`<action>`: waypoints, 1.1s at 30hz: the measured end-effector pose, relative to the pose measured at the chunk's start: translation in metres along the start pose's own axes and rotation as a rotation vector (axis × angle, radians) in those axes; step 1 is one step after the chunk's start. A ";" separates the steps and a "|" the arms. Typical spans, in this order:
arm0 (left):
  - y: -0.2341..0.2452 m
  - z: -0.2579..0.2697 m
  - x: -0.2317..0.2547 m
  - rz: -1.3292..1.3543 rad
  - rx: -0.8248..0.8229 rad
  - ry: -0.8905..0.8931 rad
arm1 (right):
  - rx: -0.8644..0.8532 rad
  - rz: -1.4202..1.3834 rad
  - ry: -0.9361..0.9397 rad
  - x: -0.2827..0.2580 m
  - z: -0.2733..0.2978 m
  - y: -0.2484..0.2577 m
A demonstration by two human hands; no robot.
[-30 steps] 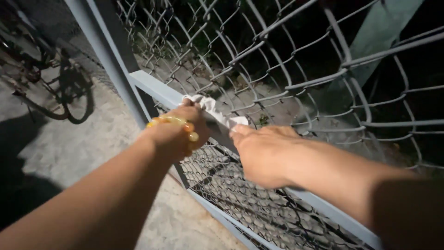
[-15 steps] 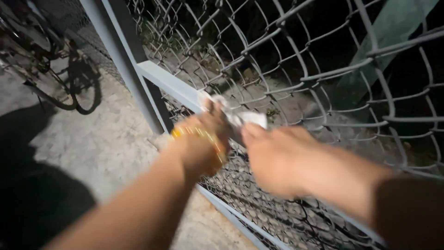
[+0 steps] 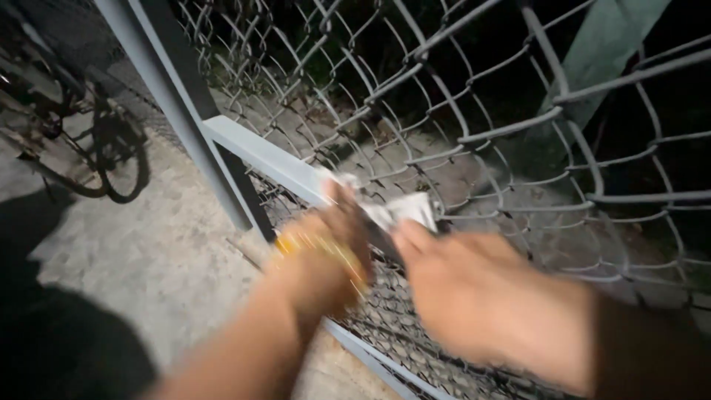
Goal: Wiping a metal fence with a white cloth.
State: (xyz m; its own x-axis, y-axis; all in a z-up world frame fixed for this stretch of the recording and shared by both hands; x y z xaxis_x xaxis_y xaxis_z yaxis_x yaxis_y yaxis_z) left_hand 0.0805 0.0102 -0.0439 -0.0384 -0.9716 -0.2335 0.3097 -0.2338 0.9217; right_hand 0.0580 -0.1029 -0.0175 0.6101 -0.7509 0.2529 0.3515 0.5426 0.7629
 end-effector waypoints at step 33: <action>-0.003 0.042 0.090 0.406 0.005 -0.099 | 0.193 -0.285 -0.121 0.021 0.012 -0.076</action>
State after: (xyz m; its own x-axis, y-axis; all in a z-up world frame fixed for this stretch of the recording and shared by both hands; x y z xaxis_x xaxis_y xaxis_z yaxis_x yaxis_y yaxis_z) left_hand 0.0365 -0.0777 -0.0545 -0.0054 -0.9836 0.1803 0.3134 0.1696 0.9343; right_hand 0.0357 -0.1644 -0.0626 0.4146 -0.9070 0.0736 0.3481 0.2328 0.9081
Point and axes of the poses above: each hand's wrist, its own z-axis away from the middle knuckle, its own y-axis out of the back of the hand, x = y × z, the point moved 8 cm from there along -z, towards the middle knuckle, and after that the axes turned 1 degree about z, right-handed, at the moved point
